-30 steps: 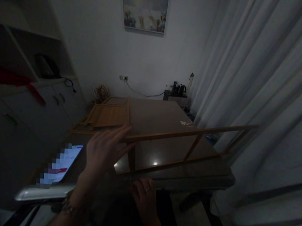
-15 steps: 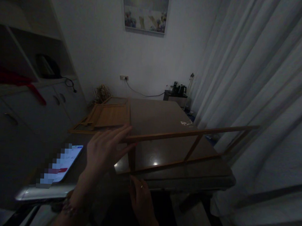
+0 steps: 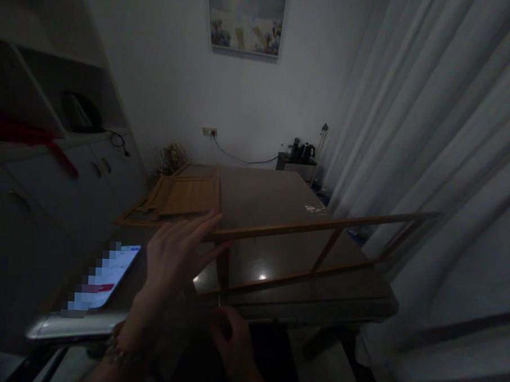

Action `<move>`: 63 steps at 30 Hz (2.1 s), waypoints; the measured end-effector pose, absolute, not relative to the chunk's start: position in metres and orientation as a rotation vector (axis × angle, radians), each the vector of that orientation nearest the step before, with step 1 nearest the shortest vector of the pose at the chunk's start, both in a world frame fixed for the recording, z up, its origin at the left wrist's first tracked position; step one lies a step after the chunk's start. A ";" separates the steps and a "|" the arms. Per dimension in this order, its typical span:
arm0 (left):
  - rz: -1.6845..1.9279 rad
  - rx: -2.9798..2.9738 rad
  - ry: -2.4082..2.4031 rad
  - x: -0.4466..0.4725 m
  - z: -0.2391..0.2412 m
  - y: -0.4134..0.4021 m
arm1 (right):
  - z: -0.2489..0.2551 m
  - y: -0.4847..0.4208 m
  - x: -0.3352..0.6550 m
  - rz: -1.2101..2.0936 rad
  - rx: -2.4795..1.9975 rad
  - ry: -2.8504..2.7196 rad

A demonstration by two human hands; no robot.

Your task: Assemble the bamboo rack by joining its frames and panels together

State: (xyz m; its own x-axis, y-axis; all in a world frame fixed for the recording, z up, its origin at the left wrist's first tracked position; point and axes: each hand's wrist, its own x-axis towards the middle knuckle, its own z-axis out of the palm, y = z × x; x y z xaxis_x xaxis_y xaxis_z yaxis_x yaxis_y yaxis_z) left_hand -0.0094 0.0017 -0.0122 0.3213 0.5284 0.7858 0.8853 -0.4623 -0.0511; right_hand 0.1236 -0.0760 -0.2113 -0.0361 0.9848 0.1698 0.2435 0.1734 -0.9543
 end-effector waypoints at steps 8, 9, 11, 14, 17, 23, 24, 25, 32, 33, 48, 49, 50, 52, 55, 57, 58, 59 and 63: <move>-1.004 -2.126 -1.235 -0.010 -0.013 0.002 | -0.218 -0.073 0.130 0.720 -1.271 -1.717; -1.002 -2.128 -1.237 -0.010 -0.013 0.002 | -0.220 -0.073 0.131 0.651 -1.284 -1.760; -0.992 -2.131 -1.245 -0.010 -0.014 0.002 | -0.223 -0.072 0.131 0.488 -1.303 -1.827; -0.988 -2.134 -1.249 -0.010 -0.014 0.002 | -0.224 -0.073 0.131 0.296 -1.277 -1.875; -1.002 -2.135 -1.249 -0.009 -0.013 0.002 | -0.221 -0.074 0.130 0.233 -1.233 -1.924; -1.005 -2.133 -1.246 -0.008 -0.012 0.002 | -0.220 -0.074 0.126 0.313 -1.201 -1.793; -1.003 -2.132 -1.247 -0.008 -0.012 0.002 | -0.220 -0.074 0.124 0.362 -1.207 -1.730; -1.004 -2.134 -1.245 -0.008 -0.012 0.002 | -0.220 -0.075 0.122 0.420 -1.219 -1.662; -1.032 -2.125 -1.229 -0.009 -0.012 0.002 | -0.215 -0.079 0.117 0.695 -1.285 -1.420; -1.031 -2.122 -1.226 -0.009 -0.012 0.002 | -0.215 -0.080 0.118 0.713 -1.272 -1.431; -0.988 -2.120 -1.246 -0.010 -0.013 0.002 | -0.220 -0.072 0.132 0.347 -1.283 -1.863; -0.984 -2.122 -1.249 -0.010 -0.013 0.002 | -0.219 -0.072 0.133 0.300 -1.300 -1.897; -0.984 -2.121 -1.250 -0.010 -0.013 0.002 | -0.217 -0.072 0.133 0.255 -1.321 -1.926; -0.987 -2.118 -1.245 -0.010 -0.013 0.002 | -0.215 -0.073 0.133 0.173 -1.386 -1.944; -0.982 -2.112 -1.247 -0.010 -0.014 0.002 | -0.214 -0.075 0.130 0.128 -1.468 -1.954; -0.979 -2.107 -1.245 -0.009 -0.014 0.002 | -0.213 -0.076 0.128 0.126 -1.484 -1.982; -0.981 -2.102 -1.241 -0.009 -0.014 0.002 | -0.212 -0.076 0.127 0.122 -1.489 -1.993; -0.984 -2.097 -1.233 -0.009 -0.013 0.002 | -0.211 -0.077 0.127 0.117 -1.494 -2.005; -0.981 -2.094 -1.226 -0.009 -0.013 0.002 | -0.205 -0.077 0.126 0.098 -1.506 -2.053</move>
